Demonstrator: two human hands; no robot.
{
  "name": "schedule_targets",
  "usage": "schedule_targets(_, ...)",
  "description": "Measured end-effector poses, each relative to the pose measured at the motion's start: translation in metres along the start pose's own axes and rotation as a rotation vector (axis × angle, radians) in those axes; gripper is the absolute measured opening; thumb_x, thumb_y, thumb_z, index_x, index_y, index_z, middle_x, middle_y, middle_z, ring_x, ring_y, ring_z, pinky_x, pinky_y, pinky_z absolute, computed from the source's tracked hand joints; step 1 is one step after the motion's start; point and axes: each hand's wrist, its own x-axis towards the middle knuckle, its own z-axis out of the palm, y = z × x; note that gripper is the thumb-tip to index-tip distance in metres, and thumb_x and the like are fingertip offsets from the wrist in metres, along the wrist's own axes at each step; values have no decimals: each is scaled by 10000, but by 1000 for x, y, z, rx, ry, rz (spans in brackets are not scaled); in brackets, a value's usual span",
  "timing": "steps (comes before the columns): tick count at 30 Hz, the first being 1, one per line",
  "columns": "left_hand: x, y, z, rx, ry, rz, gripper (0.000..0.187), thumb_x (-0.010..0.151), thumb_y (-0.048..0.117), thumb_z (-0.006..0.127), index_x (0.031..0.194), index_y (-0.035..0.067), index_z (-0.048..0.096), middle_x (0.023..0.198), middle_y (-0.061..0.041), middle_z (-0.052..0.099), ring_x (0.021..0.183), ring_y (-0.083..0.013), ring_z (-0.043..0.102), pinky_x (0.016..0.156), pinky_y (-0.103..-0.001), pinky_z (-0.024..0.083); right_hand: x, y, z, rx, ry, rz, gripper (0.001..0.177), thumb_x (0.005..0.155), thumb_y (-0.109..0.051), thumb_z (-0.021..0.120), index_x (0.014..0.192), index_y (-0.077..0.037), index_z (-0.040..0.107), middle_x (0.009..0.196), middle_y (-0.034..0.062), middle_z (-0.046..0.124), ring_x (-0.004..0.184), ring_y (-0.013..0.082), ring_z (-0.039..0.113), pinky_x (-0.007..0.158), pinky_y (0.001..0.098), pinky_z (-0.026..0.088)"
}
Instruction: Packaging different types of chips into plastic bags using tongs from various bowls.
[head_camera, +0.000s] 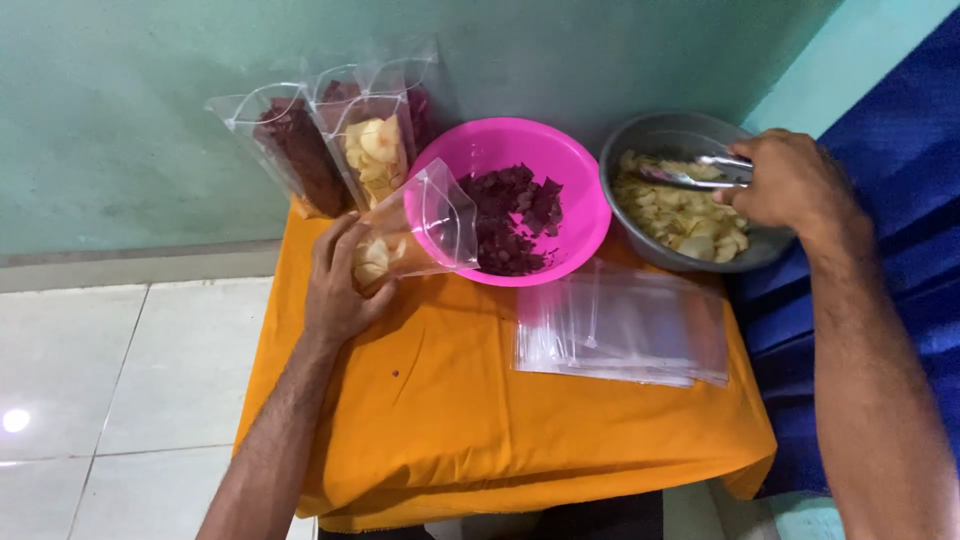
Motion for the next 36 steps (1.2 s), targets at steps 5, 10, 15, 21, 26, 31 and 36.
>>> schedule_targets(5, 1, 3, 0, 0, -6, 23, 677, 810, 179, 757, 1416, -3, 519, 1455, -234, 468, 1359, -408, 491, 1153, -524, 442, 2, 28, 27, -260, -104, 145, 588, 796, -348, 798, 1368, -277, 684, 1333, 96, 706, 1230, 351, 675, 989, 548, 521)
schedule_targets(10, 3, 6, 2, 8, -9, 21, 674, 788, 170, 748, 1395, -31, 539, 1425, -241, 480, 1345, -402, 498, 1144, -525, 456, -7, 24, 45, -429, 12, 17, 383, 858, -204, 689, 1234, -269, 723, 1162, 35, 731, 1126, 296, 697, 879, 501, 554)
schedule_targets(15, 4, 9, 2, 23, -11, 17, 639, 816, 171, 754, 1386, -30, 546, 1417, -240, 482, 1332, -407, 503, 1131, -541, 463, -11, 7, 37, -301, 145, -22, 477, 860, -157, 725, 1332, -213, 681, 1279, 55, 705, 1173, 335, 632, 882, 542, 502)
schedule_targets(21, 3, 9, 2, 20, -2, 38, 634, 817, 168, 757, 1371, -49, 538, 1401, -252, 475, 1321, -419, 513, 1115, -541, 475, -4, 21, 54, -243, 323, 19, 513, 810, -242, 767, 1321, -209, 724, 1267, 53, 706, 1124, 329, 623, 822, 536, 496)
schedule_targets(26, 5, 9, 3, 28, 0, 40, 632, 813, 158, 750, 1373, -46, 541, 1403, -247, 476, 1329, -413, 510, 1121, -539, 472, -9, 19, 47, -212, 252, 56, 570, 783, -293, 810, 1339, -207, 720, 1186, 99, 713, 1107, 364, 660, 837, 560, 538)
schedule_targets(31, 4, 9, 3, 27, -10, 19, 635, 798, 169, 748, 1361, -47, 550, 1393, -241, 486, 1323, -406, 513, 1108, -539, 477, -10, 11, 45, -198, 137, 81, 535, 809, -329, 788, 1322, -194, 718, 1142, 149, 705, 1093, 398, 679, 841, 584, 542)
schedule_targets(36, 4, 8, 4, 18, -7, 21, 620, 804, 155, 740, 1360, -46, 554, 1384, -244, 489, 1321, -409, 519, 1116, -530, 471, -12, -5, 48, -378, 69, 137, 281, 882, -193, 663, 1136, -194, 782, 1112, 70, 737, 1085, 330, 683, 835, 506, 522)
